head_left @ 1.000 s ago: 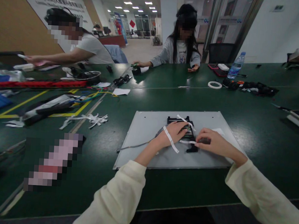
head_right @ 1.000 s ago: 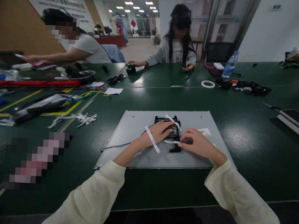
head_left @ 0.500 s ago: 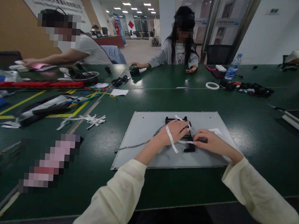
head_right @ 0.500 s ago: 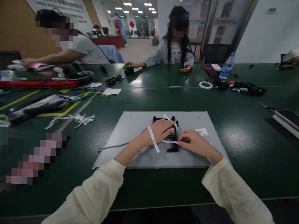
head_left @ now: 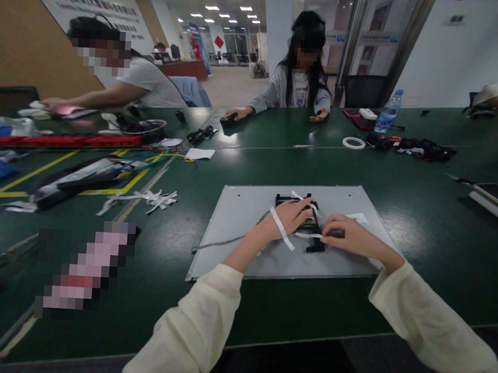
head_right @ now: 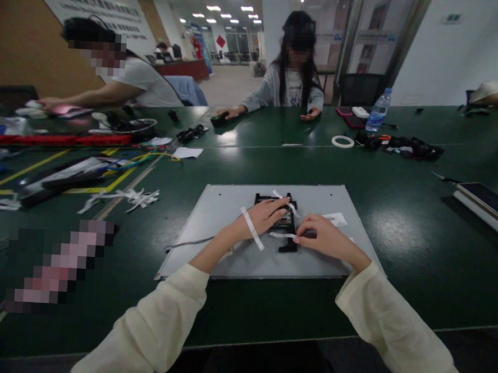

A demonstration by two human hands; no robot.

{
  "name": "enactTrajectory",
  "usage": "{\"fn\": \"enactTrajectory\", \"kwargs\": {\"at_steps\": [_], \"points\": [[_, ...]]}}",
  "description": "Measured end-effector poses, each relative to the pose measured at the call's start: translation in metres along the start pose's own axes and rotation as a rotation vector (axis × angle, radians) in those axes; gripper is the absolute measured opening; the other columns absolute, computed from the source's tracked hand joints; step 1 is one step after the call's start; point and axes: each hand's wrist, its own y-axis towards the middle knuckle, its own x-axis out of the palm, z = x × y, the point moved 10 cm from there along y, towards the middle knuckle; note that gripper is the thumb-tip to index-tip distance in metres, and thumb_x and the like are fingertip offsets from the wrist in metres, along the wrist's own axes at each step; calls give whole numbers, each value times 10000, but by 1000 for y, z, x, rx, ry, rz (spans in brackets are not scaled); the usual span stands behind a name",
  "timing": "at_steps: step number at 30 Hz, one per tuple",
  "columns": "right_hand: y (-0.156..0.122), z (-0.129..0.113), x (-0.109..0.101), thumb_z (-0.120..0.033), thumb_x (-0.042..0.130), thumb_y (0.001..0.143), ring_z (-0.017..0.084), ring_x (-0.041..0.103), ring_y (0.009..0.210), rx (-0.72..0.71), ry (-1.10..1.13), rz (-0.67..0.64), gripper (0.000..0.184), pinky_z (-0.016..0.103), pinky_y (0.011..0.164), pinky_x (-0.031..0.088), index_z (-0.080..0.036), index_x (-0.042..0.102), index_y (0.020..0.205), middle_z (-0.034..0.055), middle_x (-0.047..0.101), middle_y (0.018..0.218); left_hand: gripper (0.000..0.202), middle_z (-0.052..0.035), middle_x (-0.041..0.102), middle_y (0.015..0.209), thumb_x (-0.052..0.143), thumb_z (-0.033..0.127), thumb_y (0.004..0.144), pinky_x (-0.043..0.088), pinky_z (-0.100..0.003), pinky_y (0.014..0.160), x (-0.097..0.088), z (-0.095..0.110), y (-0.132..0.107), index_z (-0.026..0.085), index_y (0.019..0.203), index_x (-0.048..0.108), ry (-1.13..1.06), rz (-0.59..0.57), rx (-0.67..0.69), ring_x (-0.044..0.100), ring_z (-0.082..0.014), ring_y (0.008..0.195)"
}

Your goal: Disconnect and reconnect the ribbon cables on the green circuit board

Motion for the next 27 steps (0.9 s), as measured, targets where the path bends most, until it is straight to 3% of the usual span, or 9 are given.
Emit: {"fn": "enactTrajectory", "kwargs": {"at_steps": [6, 10, 14, 16, 18, 23, 27], "points": [[1, 10, -2, -392, 605, 807, 156, 552, 814, 67, 148, 11, 206, 306, 741, 426, -190, 644, 791, 31, 603, 901, 475, -137, 542, 1321, 262, 344, 980, 389, -345, 1030, 5, -18, -2, 112, 1381, 366, -68, 22, -16, 521, -193, 1205], [-2, 11, -3, -430, 593, 807, 113, 519, 674, 156, 369, 16, 248, 247, 601, 391, -184, 614, 814, 2, 596, 801, 452, -134, 556, 1302, 320, 319, 964, 396, -362, 1024, 7, -21, -2, 123, 1366, 384, -47, 38, -21, 533, -200, 1183], [-5, 3, 2, -480, 605, 789, 101, 509, 607, 204, 561, -40, 307, 227, 545, 368, -175, 585, 809, -16, 562, 667, 381, -98, 558, 1306, 309, 268, 960, 359, -381, 1054, -16, -4, -1, 164, 1286, 475, -133, 148, -5, 500, -193, 1214], [-6, 2, 1, -489, 621, 773, 99, 502, 586, 215, 586, -39, 320, 228, 540, 365, -173, 584, 797, -24, 540, 627, 361, -90, 605, 1228, 304, 302, 962, 420, -342, 980, -33, 8, -3, 170, 1197, 545, -253, 213, -14, 543, -186, 1142], [-7, 2, -2, -485, 627, 768, 96, 492, 578, 218, 585, -17, 315, 226, 531, 352, -173, 588, 794, -25, 534, 620, 372, -67, 672, 1023, 306, 367, 959, 471, -308, 845, -38, 16, -6, 171, 1050, 608, -345, 191, -68, 608, -176, 963], [-8, 3, -6, -472, 585, 800, 97, 495, 576, 213, 542, -12, 300, 217, 498, 327, -175, 617, 836, -11, 565, 638, 387, 5, 583, 620, 402, 418, 911, 382, -239, 564, -15, 27, -22, 162, 701, 601, -342, -25, -159, 522, -122, 592], [-7, 4, -2, -464, 542, 827, 107, 533, 577, 210, 437, -27, 308, 224, 513, 359, -170, 634, 803, -2, 598, 636, 295, 30, 516, 547, 509, 358, 844, 320, -221, 511, 3, 12, -29, 160, 632, 562, -370, -25, -259, 468, -105, 540]]}}
